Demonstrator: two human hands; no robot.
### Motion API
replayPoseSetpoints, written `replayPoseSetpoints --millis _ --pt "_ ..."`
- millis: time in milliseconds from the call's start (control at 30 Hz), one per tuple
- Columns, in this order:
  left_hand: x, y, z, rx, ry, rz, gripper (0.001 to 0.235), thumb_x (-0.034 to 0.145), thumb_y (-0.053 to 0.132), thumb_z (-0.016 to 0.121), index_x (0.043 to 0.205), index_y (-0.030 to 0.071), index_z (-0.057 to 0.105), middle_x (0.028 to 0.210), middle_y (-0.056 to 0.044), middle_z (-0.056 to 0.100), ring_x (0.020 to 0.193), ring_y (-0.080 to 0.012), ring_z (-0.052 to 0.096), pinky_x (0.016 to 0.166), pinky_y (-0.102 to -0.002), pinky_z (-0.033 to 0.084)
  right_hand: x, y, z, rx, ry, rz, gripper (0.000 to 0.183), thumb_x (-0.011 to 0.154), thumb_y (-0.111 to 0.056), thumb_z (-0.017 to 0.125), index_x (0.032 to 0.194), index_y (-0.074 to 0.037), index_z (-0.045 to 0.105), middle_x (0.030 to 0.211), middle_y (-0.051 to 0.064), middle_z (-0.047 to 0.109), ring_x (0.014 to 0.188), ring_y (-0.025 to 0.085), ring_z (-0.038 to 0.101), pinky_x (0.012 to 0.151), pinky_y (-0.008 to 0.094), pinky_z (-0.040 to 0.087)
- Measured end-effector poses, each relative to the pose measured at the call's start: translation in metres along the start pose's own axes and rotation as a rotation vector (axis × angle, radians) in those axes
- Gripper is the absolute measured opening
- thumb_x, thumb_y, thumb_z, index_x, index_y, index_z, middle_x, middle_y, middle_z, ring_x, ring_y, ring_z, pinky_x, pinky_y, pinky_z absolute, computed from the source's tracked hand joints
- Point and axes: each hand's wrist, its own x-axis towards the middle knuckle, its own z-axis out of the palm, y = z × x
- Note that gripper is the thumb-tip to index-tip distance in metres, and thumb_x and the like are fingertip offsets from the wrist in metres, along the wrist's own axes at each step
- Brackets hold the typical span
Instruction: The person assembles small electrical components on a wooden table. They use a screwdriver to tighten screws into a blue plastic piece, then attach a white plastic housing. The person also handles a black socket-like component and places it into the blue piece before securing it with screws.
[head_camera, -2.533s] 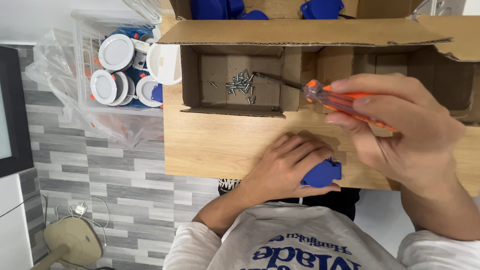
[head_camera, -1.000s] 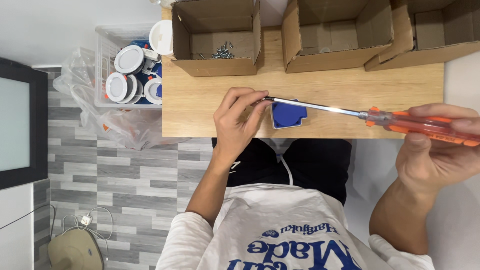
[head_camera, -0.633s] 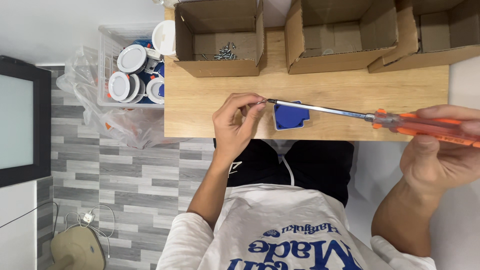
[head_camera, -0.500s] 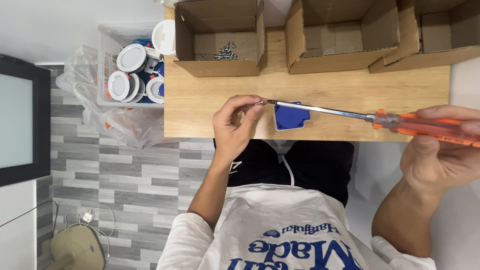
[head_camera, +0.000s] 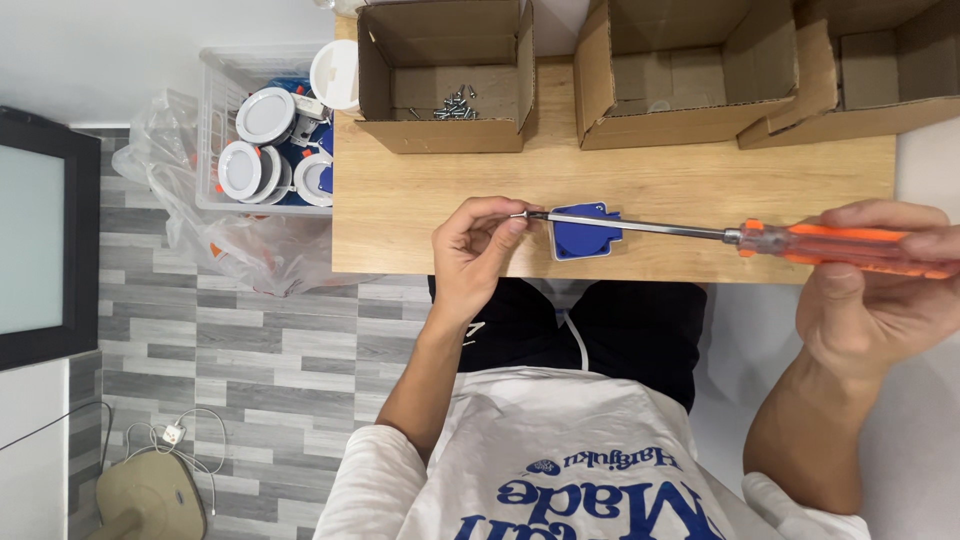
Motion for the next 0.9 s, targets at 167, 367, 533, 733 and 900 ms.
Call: replayPoseSetpoints --millis 167,367,533,733,900 --pt "-0.004 -0.007 -0.004 -0.096 0.013 -0.088 0.012 0.109 0.010 0.073 0.119 0.005 0.069 0.114 -0.019 0.080 0.097 -0.0277 0.081 0.077 -0.026 0.053 0.025 -0.037 0.022 0.047 -0.150 0.004 0.033 0.114 -0.014 0.060 0.131 -0.018 0.032 0.129 0.028 0.049 0.094 0.052 0.070 0.085 0.068 0.071" --pt "-0.013 -0.003 -0.007 -0.101 0.022 -0.080 0.009 0.111 0.009 0.070 0.118 0.005 0.068 0.114 -0.017 0.079 0.097 -0.0308 0.082 0.076 -0.028 0.054 0.025 -0.046 0.026 0.024 -0.177 0.025 0.035 0.112 -0.010 0.065 0.125 -0.013 0.033 0.122 0.027 0.054 0.097 0.047 0.072 0.097 0.067 0.074" --pt "-0.022 0.012 -0.012 0.077 -0.120 -0.020 0.013 0.109 0.004 0.070 0.122 0.004 0.073 0.122 -0.015 0.077 0.118 -0.0241 0.076 0.104 -0.030 0.064 0.021 -0.050 0.022 0.004 -0.188 0.061 0.048 0.115 -0.008 0.056 0.154 -0.013 0.029 0.125 0.036 0.052 0.092 0.055 0.068 0.095 0.072 0.071" --pt "-0.030 0.070 -0.005 0.591 -0.268 0.099 0.040 0.101 0.025 0.083 0.136 0.013 0.069 0.142 -0.009 0.071 0.134 -0.0246 0.070 0.097 -0.034 0.059 0.044 -0.093 0.057 -0.174 -0.277 -0.053 0.061 0.106 -0.019 0.061 0.153 -0.009 0.024 0.090 0.038 0.064 0.076 0.044 0.072 0.070 0.050 0.063" --pt "-0.035 0.078 0.017 0.559 -0.370 0.259 0.065 0.095 0.029 0.090 0.148 0.004 0.062 0.132 -0.017 0.074 0.103 -0.0258 0.078 0.087 -0.035 0.064 0.027 -0.092 0.098 -0.027 -0.419 0.264 0.032 0.077 -0.015 0.092 0.102 -0.002 0.076 0.085 0.014 0.078 0.071 0.029 0.082 0.060 0.030 0.066"
